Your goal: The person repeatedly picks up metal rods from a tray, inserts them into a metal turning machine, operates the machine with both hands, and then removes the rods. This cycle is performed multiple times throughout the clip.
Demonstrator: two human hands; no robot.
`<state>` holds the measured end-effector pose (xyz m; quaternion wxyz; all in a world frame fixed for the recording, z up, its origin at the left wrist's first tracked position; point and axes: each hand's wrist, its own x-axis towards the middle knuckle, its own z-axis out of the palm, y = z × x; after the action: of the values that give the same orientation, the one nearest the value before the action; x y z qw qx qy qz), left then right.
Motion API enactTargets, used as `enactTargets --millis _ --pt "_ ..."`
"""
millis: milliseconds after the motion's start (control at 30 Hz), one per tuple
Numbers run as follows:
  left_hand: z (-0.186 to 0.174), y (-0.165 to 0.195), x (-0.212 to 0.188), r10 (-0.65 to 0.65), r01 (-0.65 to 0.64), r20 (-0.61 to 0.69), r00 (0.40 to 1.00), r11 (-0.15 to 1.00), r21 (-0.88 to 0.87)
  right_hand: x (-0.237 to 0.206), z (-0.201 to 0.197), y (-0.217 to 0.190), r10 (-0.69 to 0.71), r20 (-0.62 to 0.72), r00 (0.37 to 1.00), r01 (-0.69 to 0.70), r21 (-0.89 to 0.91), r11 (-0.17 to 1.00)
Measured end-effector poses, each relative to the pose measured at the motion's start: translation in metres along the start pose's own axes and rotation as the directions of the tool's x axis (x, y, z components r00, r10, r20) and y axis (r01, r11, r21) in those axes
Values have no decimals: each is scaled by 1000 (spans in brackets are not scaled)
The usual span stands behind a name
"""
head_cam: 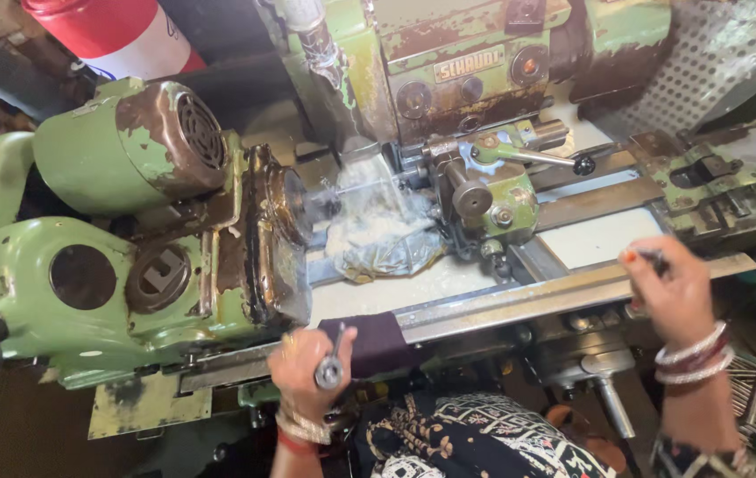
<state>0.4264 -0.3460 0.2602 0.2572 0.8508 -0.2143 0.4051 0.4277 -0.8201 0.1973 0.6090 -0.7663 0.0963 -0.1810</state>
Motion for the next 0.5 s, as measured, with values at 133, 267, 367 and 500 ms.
enactTargets --millis 133,267,367,500 --pt "68 -61 71 -114 102 -53 992 978 -180 84 -8 -14 -343 115 932 354 -87 931" --pt "178 -121 129 -639 667 597 485 -171 -725 158 10 -10 -336 -15 942 322 -255 912" --pt "249 -143 130 -634 675 744 210 -456 -579 183 27 4 -491 -40 870 415 -478 774" --pt "314 -140 107 -767 605 639 67 -477 -637 190 49 23 -541 138 829 446 -747 493"
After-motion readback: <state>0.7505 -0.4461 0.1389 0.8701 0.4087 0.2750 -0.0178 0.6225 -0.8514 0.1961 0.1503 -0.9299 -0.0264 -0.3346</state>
